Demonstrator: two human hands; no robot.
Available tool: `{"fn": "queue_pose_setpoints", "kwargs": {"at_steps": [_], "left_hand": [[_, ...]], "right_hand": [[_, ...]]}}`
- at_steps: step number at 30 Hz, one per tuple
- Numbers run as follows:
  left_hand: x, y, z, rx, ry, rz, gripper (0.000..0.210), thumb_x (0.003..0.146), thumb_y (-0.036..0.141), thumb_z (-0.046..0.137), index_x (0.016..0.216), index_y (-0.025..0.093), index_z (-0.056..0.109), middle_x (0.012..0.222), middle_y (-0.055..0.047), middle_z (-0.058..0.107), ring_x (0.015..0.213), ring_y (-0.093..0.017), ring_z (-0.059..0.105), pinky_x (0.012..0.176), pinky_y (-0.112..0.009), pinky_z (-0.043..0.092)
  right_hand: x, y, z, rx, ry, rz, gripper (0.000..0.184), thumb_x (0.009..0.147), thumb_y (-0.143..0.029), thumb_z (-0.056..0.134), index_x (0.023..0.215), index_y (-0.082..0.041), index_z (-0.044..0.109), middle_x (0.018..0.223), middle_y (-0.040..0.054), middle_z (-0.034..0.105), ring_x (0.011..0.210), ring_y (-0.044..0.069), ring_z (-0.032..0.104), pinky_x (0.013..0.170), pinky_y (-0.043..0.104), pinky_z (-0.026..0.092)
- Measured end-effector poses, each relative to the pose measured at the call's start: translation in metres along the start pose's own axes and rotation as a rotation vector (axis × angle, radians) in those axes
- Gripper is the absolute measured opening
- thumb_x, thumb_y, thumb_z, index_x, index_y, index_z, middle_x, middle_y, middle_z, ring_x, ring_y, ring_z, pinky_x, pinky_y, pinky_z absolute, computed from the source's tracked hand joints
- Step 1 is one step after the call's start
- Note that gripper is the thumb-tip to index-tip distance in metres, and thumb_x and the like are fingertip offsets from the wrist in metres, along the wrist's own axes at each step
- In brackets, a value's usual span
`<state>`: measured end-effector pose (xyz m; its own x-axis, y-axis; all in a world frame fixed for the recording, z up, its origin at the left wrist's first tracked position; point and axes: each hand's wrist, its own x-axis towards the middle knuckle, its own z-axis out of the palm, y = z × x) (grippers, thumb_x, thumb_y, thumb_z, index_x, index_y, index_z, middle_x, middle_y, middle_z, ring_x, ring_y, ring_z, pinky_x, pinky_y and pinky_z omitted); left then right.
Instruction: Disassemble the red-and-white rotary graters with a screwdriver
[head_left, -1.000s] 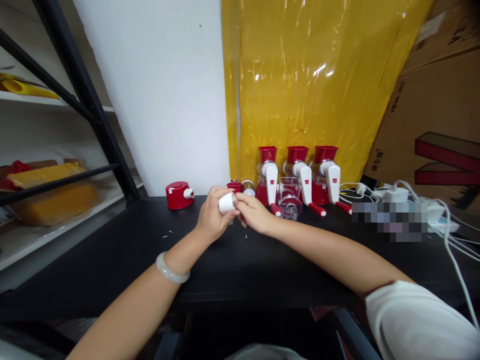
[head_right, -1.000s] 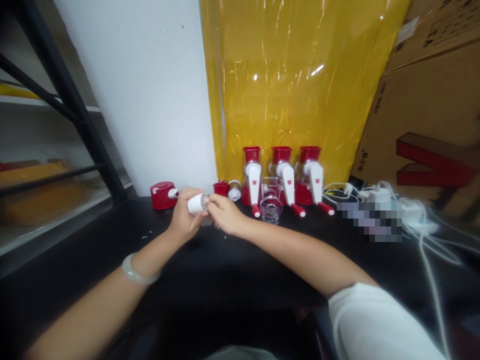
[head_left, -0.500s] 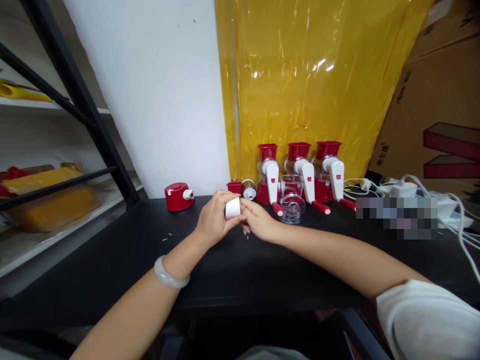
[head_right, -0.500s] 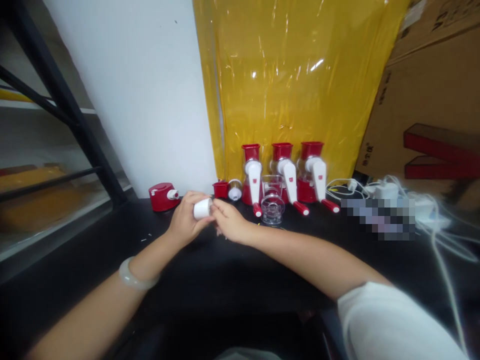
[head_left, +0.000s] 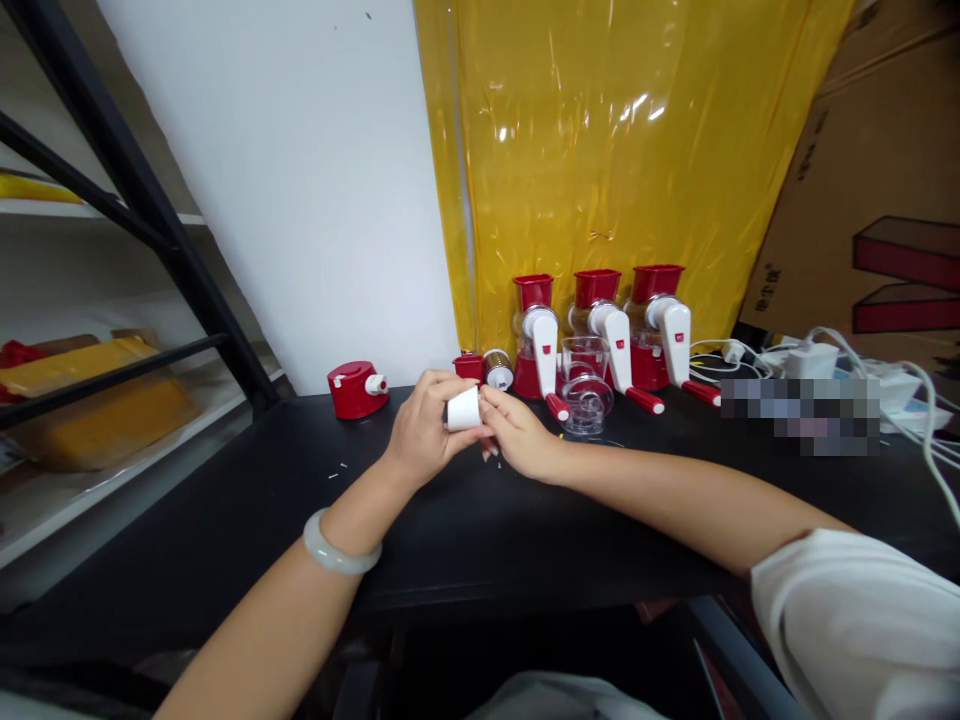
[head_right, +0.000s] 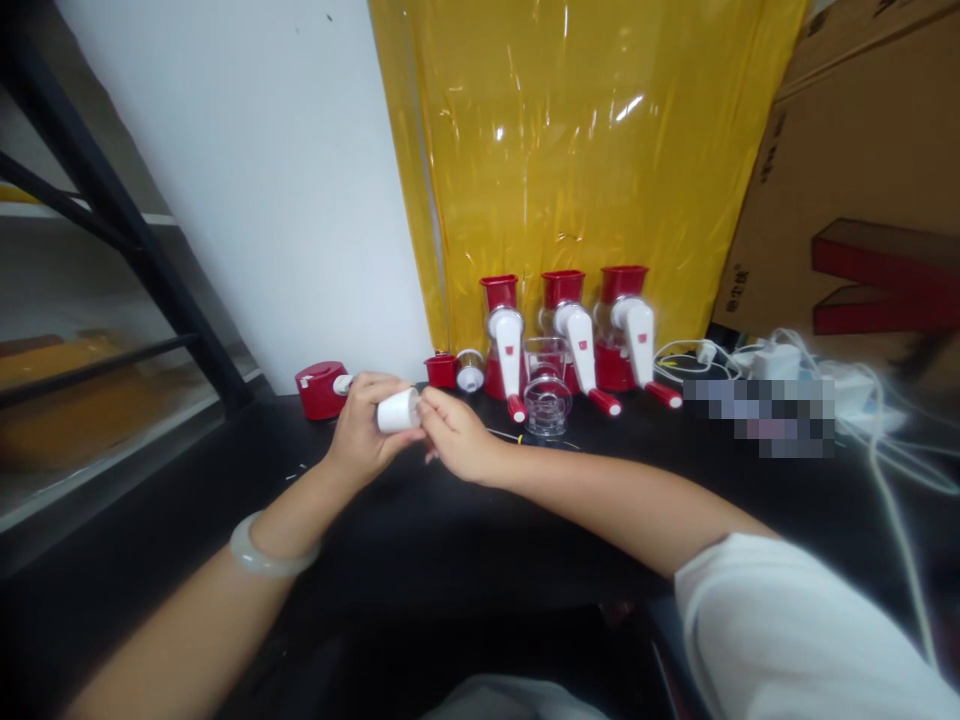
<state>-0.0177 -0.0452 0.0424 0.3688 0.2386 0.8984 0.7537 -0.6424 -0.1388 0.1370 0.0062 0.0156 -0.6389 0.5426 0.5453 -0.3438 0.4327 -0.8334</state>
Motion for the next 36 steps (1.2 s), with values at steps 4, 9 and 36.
{"fn": "queue_pose_setpoints", "kwargs": {"at_steps": [4, 9, 36], "left_hand": [[0.003, 0.002, 0.0, 0.008, 0.032, 0.051, 0.055, 0.084, 0.061, 0.059, 0.123, 0.024, 0.047, 0.1, -0.007, 0.058, 0.09, -0.022, 0.06, 0.072, -0.035, 0.05], [0.003, 0.001, 0.002, -0.028, 0.083, 0.056, 0.056, 0.082, 0.063, 0.06, 0.12, 0.023, 0.05, 0.098, -0.006, 0.059, 0.089, -0.021, 0.058, 0.071, -0.034, 0.05], [-0.002, 0.012, 0.003, -0.046, 0.002, 0.009, 0.056, 0.084, 0.057, 0.061, 0.127, 0.021, 0.052, 0.098, -0.008, 0.062, 0.088, -0.02, 0.061, 0.069, -0.031, 0.051]], "right_hand": [[-0.003, -0.001, 0.0, -0.011, -0.006, -0.032, 0.034, 0.095, -0.052, 0.042, 0.081, -0.021, 0.041, 0.057, -0.0084, 0.042, 0.046, 0.007, 0.044, 0.045, 0.023, 0.045], [-0.006, -0.002, -0.002, -0.001, -0.025, -0.066, 0.036, 0.096, -0.053, 0.04, 0.079, -0.022, 0.039, 0.058, -0.0077, 0.044, 0.048, 0.008, 0.047, 0.048, 0.024, 0.047], [-0.016, 0.002, 0.0, -0.127, 0.136, -0.117, 0.039, 0.1, -0.049, 0.037, 0.073, -0.021, 0.041, 0.056, -0.0047, 0.046, 0.049, 0.009, 0.046, 0.048, 0.024, 0.038]]}}
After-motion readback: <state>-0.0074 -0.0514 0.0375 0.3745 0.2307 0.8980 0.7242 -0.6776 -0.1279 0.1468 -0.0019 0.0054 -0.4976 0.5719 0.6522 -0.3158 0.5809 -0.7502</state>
